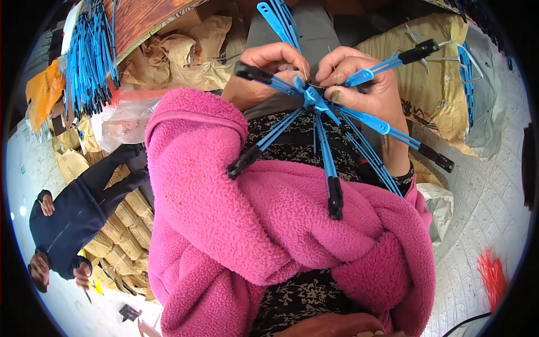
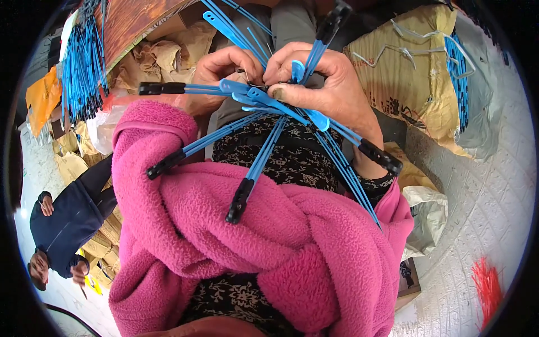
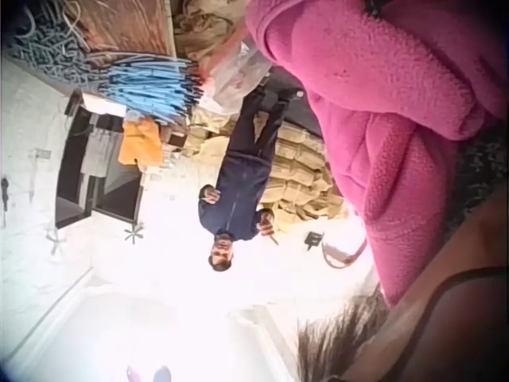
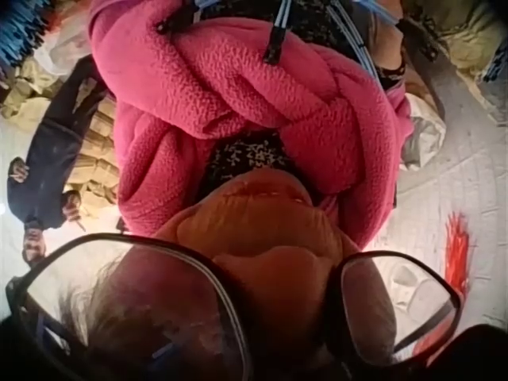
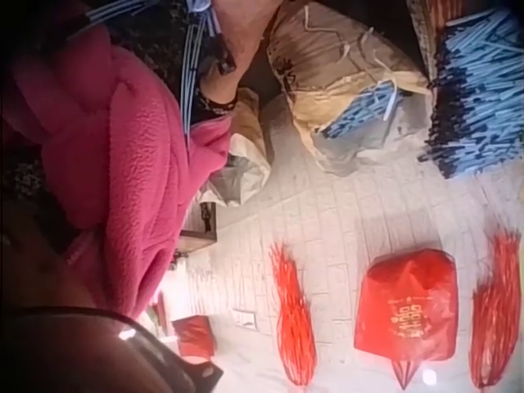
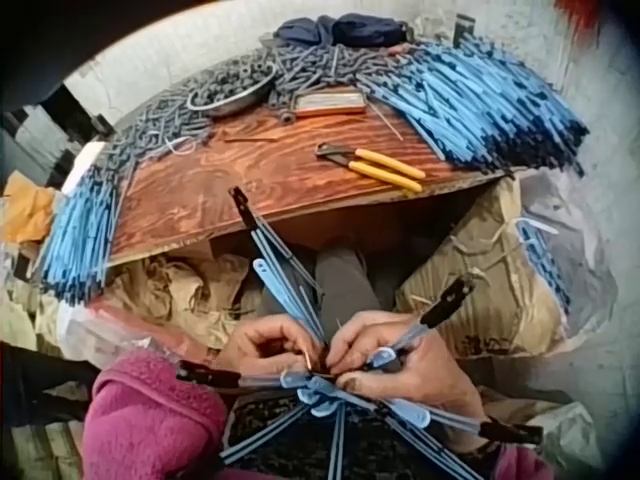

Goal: Assembling blue plastic components onto a circular frame.

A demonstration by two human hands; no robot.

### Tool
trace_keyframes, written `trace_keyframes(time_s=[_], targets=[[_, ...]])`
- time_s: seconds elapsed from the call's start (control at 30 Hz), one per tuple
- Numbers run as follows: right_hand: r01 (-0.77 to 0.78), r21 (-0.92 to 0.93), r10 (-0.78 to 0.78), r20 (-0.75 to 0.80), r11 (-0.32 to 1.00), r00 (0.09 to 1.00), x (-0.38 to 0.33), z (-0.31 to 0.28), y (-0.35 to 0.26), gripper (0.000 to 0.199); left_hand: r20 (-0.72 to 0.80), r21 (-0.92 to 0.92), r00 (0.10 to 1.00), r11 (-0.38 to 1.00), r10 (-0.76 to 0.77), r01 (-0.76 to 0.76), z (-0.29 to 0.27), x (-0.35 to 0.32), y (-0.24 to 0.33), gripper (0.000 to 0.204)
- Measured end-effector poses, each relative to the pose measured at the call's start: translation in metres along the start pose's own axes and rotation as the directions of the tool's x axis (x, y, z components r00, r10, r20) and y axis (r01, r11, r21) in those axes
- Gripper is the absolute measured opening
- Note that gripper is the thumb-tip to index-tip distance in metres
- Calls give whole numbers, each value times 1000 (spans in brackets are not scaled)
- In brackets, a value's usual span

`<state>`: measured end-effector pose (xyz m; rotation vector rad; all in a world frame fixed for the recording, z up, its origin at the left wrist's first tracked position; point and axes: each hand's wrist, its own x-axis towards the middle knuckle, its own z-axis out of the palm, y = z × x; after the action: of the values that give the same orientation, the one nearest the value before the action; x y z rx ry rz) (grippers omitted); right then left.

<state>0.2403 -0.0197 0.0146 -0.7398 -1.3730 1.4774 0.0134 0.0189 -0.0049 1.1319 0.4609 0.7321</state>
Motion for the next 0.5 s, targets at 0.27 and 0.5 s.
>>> trace_keyframes(time_s=[0.27, 0.5], targets=[[-49, -31, 50, 10, 998, 999, 3, -1, -1, 7, -21, 12, 995, 996, -93, 93, -6, 0, 4, 10], [-113, 22, 113, -24, 993, 993, 11, 5, -5, 8, -132, 23, 981, 989, -143, 147, 3, -1, 11, 14]])
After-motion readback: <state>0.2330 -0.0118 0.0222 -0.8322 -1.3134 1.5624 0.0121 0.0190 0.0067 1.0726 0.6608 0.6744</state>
